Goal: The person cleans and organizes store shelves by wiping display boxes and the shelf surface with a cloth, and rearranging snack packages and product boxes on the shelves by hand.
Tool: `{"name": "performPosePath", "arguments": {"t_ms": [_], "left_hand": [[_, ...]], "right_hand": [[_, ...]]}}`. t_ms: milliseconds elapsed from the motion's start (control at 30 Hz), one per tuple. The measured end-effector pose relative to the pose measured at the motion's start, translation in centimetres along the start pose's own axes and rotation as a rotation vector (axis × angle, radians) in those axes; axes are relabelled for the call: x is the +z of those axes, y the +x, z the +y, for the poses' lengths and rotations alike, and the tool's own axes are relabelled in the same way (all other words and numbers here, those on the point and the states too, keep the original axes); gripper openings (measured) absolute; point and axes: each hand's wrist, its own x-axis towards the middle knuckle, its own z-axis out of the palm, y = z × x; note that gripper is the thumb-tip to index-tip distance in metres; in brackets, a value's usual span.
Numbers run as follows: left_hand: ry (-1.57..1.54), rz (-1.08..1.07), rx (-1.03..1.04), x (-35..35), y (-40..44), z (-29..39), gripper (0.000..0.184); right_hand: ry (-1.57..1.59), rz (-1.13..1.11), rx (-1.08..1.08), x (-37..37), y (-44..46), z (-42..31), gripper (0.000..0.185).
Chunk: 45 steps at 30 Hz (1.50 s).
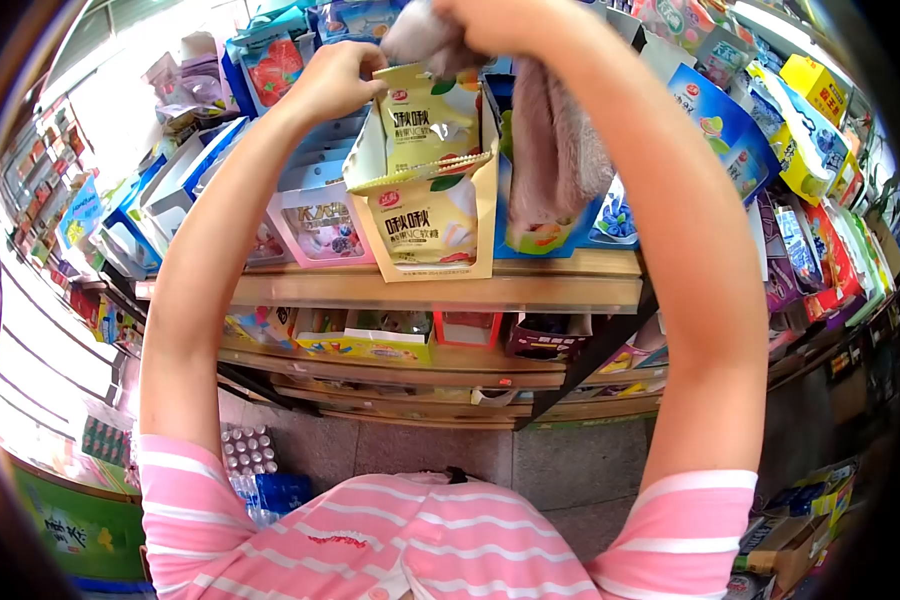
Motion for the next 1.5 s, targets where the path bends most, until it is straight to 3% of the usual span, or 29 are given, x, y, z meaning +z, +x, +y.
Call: {"name": "performPosePath", "arguments": {"t_ms": [33, 233, 300, 367, 400, 433, 467, 500, 533, 567, 600, 633, 700, 767, 933, 1100, 1133, 1167, 1300, 1367, 1433, 1500], "left_hand": [[0.009, 0.007, 0.061, 0.0, 0.0, 0.3, 0.02], [-0.13, -0.076, 0.128, -0.9, -1.4, 2.6, 0.026], [-0.225, -0.352, 0.086, -3.3, -2.5, 4.2, 0.025], [-0.162, -0.466, 0.093, -4.6, -3.9, 5.5, 0.028], [-0.181, -0.554, 0.112, -5.4, -4.6, 6.5, 0.031], [-0.107, -0.507, 0.192, -5.3, -5.6, 7.1, 0.035], [-0.017, -0.595, 0.184, -5.5, -6.3, 8.0, 0.037], [0.026, -0.571, 0.289, -5.0, -7.1, 8.2, 0.04], [0.077, -0.512, 0.32, -4.7, -7.5, 8.2, 0.039], [0.126, -0.456, 0.35, -4.5, -7.8, 8.1, 0.037], [0.124, -0.458, 0.351, -4.2, -8.1, 8.1, 0.037], [0.118, -0.414, 0.372, -4.0, -8.2, 8.1, 0.034], [0.111, -0.373, 0.402, -3.8, -8.2, 8.0, 0.032], [0.143, -0.452, 0.373, -3.5, -8.2, 8.0, 0.024], [0.06, -0.31, 0.406, -2.6, -8.6, 7.5, 0.017], [0.048, -0.326, 0.413, -2.7, -8.3, 7.8, 0.018], [0.028, -0.285, 0.433, -2.6, -8.4, 7.7, 0.018], [0.028, -0.288, 0.438, -2.7, -8.3, 7.8, 0.018], [-0.028, -0.426, 0.323, -3.8, -7.7, 7.9, 0.026], [-0.096, -0.437, 0.276, -4.6, -6.8, 7.3, 0.03], [-0.265, -0.41, 0.089, -5.6, -4.8, 6.3, 0.033], [-0.005, -0.223, 0.208, -3.6, -3.0, 4.1, 0.029]], "right_hand": [[-0.052, 0.068, 0.109, -1.3, -0.2, 0.6, 0.012], [-0.102, 0.09, 0.26, -2.1, -1.1, 1.1, 0.013], [-0.115, 0.1, 0.265, -1.8, -1.2, 1.1, 0.012], [-0.13, 0.107, 0.275, -1.6, -1.1, 1.1, 0.012], [-0.236, 0.037, 0.166, -1.7, -0.7, 0.9, 0.011], [-0.341, -0.033, 0.056, -1.8, -0.4, 0.4, 0.01], [-0.304, -0.063, 0.026, -1.7, -0.2, -0.4, 0.01], [-0.27, -0.093, -0.004, -1.8, 0.0, -1.6, 0.01], [-0.242, -0.132, -0.166, 0.0, 1.0, -1.8, 0.019], [-0.175, -0.165, -0.228, 1.7, 1.6, -2.1, 0.015], [-0.069, -0.354, -0.136, 2.9, 2.0, -3.6, 0.013], [-0.288, -0.369, -0.22, 3.4, 1.5, -5.4, 0.014], [-0.416, -0.581, -0.277, 6.3, 1.7, -6.3, 0.019], [-0.384, -0.458, -0.236, 7.4, 2.5, -5.1, 0.018], [-0.358, -0.486, -0.071, 6.0, 2.7, -4.3, 0.016], [-0.39, -0.059, -0.08, 5.3, 1.8, -4.0, 0.019], [-0.372, -0.04, -0.066, 4.9, 1.9, -3.5, 0.021], [-0.426, 0.039, -0.048, 6.1, 2.8, -2.3, 0.011], [-0.333, 0.166, 0.026, 2.0, 1.4, -1.3, 0.011], [-0.38, 0.063, 0.105, -0.2, 0.7, -1.1, 0.012], [-0.265, 0.053, 0.234, -1.8, -0.3, -1.3, 0.013], [-0.248, 0.136, 0.188, -1.7, -0.9, -0.6, 0.013]]}}
